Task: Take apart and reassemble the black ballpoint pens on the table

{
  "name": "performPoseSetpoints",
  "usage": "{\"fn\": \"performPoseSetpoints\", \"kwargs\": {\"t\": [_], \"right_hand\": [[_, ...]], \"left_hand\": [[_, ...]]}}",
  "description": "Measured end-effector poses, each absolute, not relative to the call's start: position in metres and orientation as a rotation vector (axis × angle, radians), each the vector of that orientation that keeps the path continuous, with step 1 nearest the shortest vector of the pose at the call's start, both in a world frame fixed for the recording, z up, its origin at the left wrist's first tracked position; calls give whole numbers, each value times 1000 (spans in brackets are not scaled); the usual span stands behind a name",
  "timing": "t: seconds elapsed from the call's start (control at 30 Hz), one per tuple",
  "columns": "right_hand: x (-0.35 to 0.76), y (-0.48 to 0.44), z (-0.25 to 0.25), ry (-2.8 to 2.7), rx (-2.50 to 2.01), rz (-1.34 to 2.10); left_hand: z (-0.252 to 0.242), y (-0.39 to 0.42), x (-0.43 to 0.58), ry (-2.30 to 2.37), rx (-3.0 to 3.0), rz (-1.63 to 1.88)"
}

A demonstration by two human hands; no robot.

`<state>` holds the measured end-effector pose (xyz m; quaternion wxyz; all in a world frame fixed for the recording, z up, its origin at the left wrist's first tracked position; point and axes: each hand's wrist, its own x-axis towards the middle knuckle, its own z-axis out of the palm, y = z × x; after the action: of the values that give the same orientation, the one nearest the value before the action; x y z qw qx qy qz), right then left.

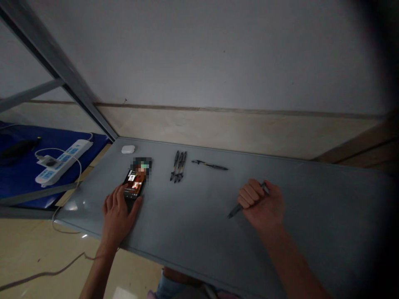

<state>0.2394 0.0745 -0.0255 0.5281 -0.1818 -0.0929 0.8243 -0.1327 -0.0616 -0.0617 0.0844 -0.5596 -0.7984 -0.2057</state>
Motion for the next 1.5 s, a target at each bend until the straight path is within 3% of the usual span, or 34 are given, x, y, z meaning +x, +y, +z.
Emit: {"fn": "performPoseSetpoints", "kwargs": {"t": [0.53,0.8,1.33,1.5], "right_hand": [[243,76,-26,-214,-406,2005],[243,76,-27,-171,-426,2003],[243,76,-25,-212,-427,2016],[243,75,-26,-241,-434,2013]], "left_hand": [[-62,-62,-133,-2384,-1705,-453],[-68,-63,-137,-2359,-1664,-632],[-60,-61,-132,-2375,-1701,-489],[-66,-63,-136,-2372,-1666,-629]]}}
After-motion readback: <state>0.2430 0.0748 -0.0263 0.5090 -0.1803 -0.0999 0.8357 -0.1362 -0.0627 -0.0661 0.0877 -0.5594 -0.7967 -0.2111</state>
